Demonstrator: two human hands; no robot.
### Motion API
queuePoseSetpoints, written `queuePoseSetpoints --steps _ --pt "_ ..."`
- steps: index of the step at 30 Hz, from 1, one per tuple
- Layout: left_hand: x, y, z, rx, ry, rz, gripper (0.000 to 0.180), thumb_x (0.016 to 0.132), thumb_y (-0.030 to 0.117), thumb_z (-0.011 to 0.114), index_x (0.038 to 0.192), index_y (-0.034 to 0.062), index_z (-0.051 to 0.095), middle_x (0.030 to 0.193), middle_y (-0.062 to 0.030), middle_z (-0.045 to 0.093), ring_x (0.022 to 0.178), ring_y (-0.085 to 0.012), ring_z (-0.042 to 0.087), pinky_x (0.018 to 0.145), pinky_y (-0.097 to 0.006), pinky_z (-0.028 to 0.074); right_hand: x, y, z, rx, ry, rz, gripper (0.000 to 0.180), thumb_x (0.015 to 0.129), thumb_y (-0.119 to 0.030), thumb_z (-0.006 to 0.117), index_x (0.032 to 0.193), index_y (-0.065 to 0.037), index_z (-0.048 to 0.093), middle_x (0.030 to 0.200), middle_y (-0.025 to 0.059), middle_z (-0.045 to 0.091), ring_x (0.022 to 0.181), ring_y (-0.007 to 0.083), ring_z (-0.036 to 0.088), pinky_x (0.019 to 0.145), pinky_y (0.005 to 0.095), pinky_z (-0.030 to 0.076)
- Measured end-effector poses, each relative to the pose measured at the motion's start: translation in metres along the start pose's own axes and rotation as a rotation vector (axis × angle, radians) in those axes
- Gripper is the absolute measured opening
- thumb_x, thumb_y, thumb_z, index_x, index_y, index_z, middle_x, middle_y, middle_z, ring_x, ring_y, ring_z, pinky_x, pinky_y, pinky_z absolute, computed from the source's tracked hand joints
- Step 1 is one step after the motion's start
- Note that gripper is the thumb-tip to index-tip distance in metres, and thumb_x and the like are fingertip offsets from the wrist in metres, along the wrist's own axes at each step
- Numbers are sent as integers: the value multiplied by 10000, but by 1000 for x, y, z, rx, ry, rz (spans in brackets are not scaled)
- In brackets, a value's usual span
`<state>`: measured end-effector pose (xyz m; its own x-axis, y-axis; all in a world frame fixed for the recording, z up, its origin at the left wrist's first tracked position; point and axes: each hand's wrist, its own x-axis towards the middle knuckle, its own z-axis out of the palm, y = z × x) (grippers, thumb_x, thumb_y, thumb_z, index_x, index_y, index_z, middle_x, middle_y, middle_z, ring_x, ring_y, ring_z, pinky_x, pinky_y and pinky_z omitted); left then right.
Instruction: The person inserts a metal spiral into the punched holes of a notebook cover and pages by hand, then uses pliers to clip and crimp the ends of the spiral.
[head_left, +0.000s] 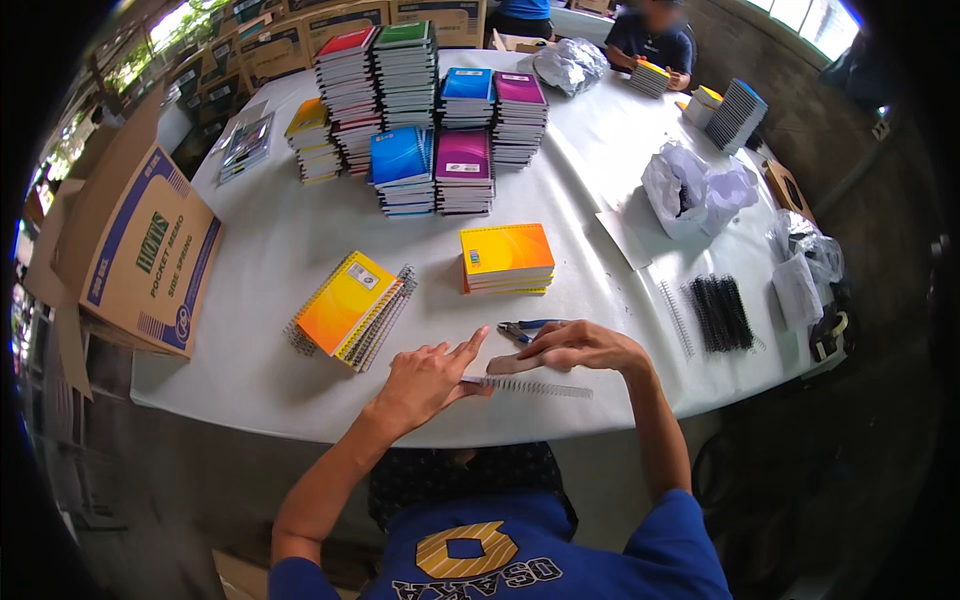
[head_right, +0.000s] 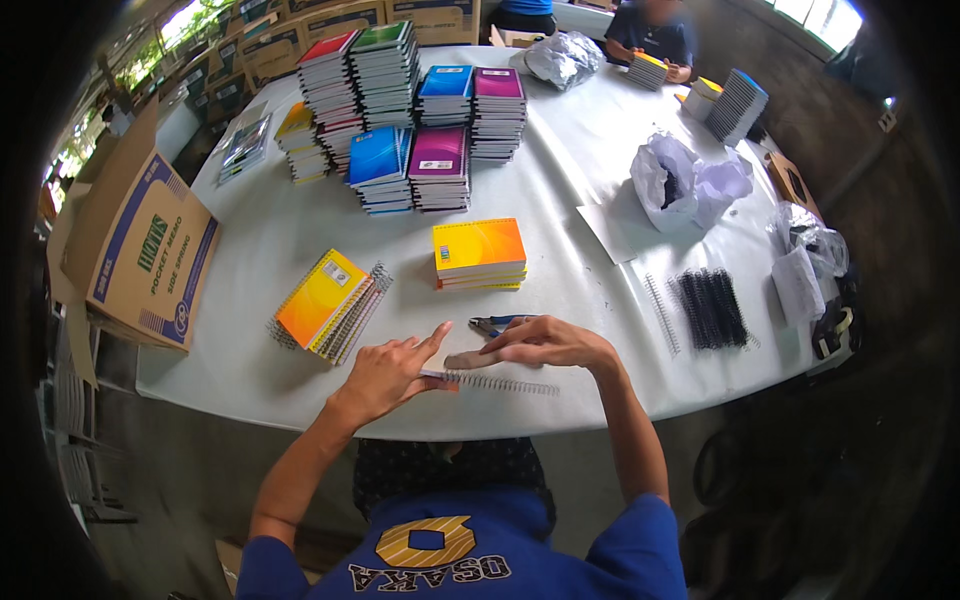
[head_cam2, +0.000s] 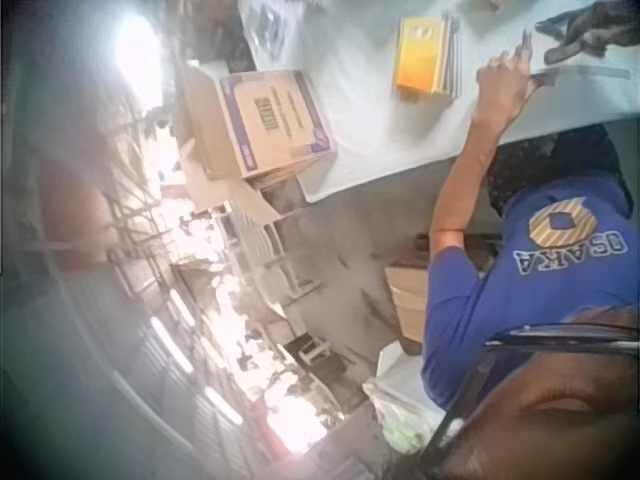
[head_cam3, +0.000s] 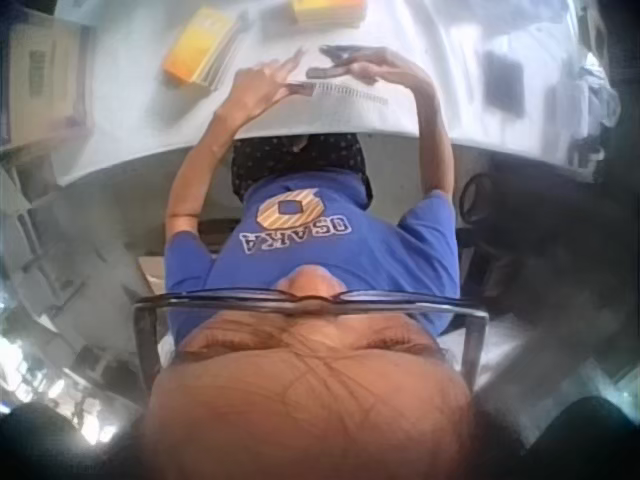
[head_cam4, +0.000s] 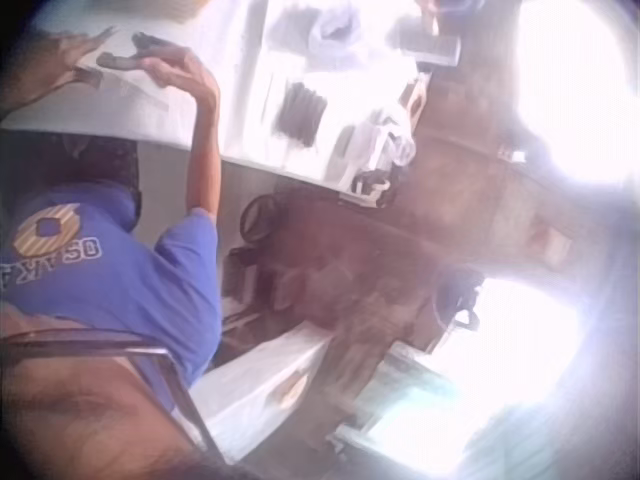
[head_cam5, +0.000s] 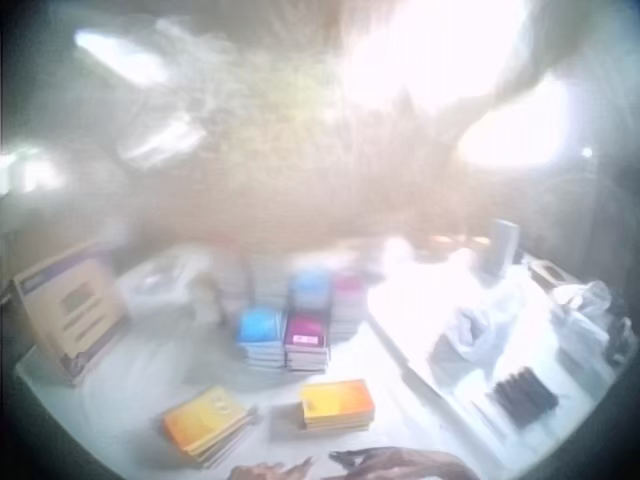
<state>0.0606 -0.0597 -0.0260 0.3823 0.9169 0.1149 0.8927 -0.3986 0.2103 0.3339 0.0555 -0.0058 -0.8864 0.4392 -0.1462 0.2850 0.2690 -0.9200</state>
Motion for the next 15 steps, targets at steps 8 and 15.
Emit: queuePoseSetpoints --steps 8,15 --pt "5 -6 5 6 34 -7 852 813 626 596 1497 182 348 820 -112 670 730 -274 701 564 -399 543 -1 -6 10 154 124 -94 427 914 -393 632 1175 -62 703 1058 127 642 984 224 566 853 340 451" --pt "2 -8 4 54 63 -8 891 803 650 593 1499 153 344 799 -114 663 703 -274 697 564 -394 547 4 -6 16 284 70 -62 506 874 -455 644 1153 -38 709 1114 149 627 1059 246 554 926 357 425"
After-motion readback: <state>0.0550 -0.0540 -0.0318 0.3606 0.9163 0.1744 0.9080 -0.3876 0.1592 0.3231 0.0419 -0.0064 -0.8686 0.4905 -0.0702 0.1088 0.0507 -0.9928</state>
